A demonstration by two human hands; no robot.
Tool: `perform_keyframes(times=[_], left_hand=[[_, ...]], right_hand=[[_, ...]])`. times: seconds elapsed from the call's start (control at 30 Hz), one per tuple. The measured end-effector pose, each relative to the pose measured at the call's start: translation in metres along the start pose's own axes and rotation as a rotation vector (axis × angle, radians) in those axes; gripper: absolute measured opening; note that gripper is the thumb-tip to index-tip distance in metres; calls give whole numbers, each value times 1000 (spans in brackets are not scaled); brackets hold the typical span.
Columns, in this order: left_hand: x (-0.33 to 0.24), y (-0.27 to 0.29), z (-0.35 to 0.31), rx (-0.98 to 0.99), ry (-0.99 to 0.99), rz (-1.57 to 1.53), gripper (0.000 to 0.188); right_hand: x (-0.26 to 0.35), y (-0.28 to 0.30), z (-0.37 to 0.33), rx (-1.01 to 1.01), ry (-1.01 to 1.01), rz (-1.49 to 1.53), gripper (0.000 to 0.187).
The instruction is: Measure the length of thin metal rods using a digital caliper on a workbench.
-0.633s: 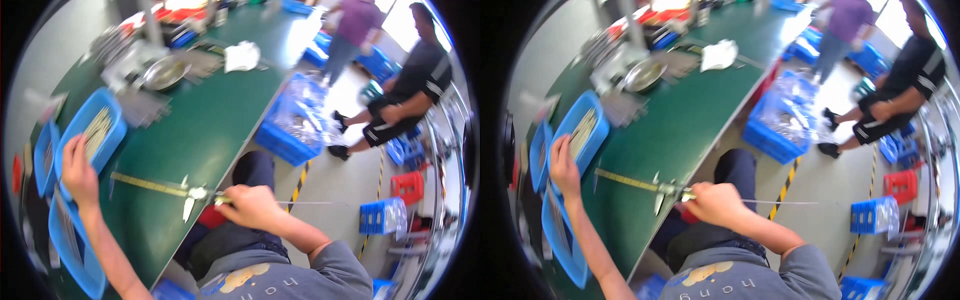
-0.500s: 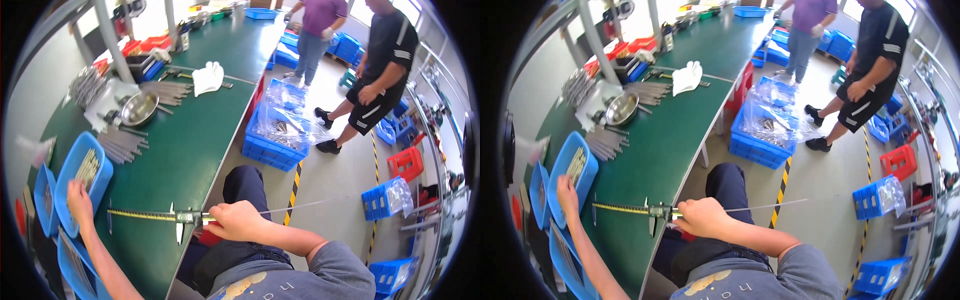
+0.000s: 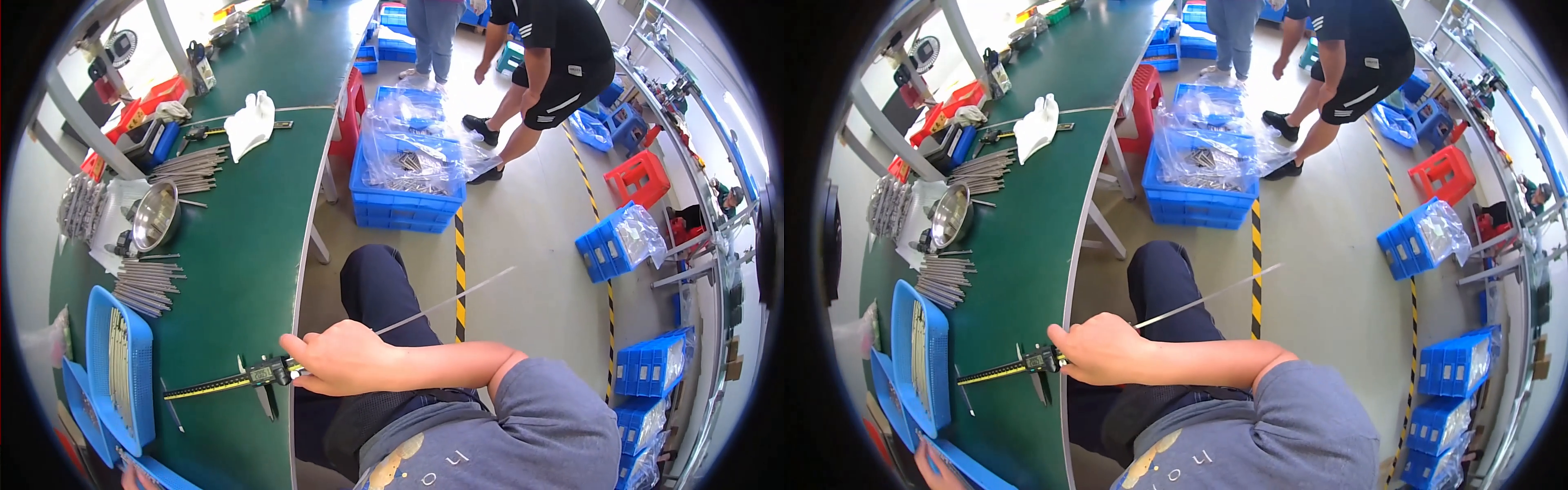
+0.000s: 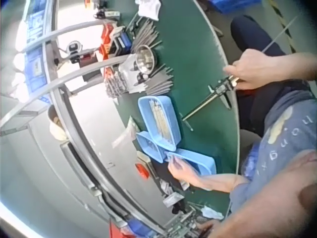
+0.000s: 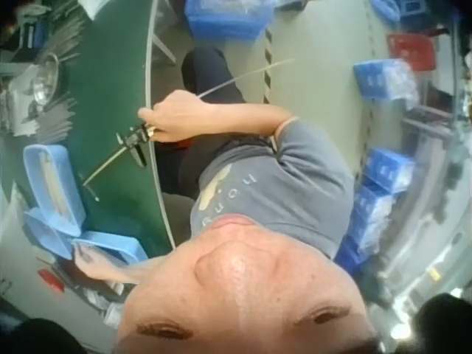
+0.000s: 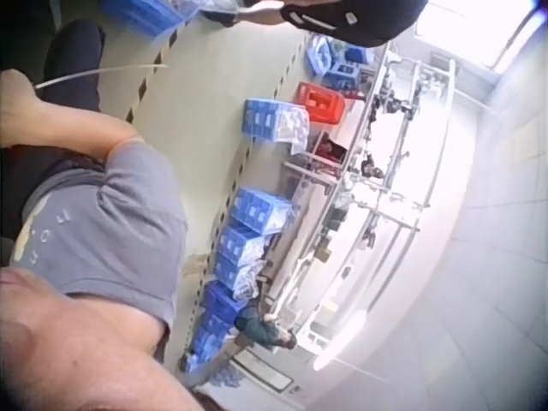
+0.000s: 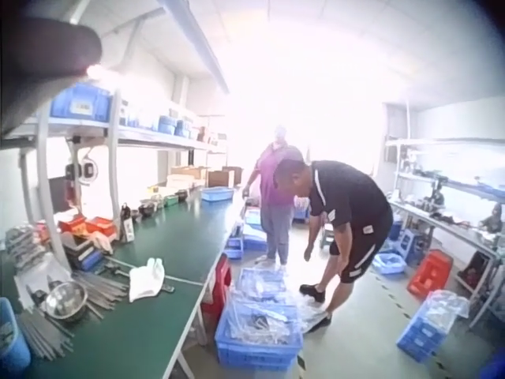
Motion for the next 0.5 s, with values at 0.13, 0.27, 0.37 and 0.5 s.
perform_keyframes(times=[0.13, 0.27, 0.37, 0.5], left_hand=[[55, 25, -72, 237, 235, 269, 19], [67, 9, -88, 169, 277, 238, 21], [53, 9, -79, 179, 233, 344, 18], [64, 13, -87, 132, 210, 217, 16]], right_hand=[[7, -9, 6, 31, 74, 12, 55], [10, -20, 13, 137, 71, -11, 60], [8, -20, 14, 163, 53, -13, 60], [9, -15, 8, 44, 36, 44, 56]])
Point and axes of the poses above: each hand's wrist, its own z-axis towards the middle knuckle, its own y-axis out of the back of the hand, x = y × z, the point moved 10 cm from there along z, towards the middle knuckle, and after that the axes turned 12 degrees about -z, right-handed, at the moved point
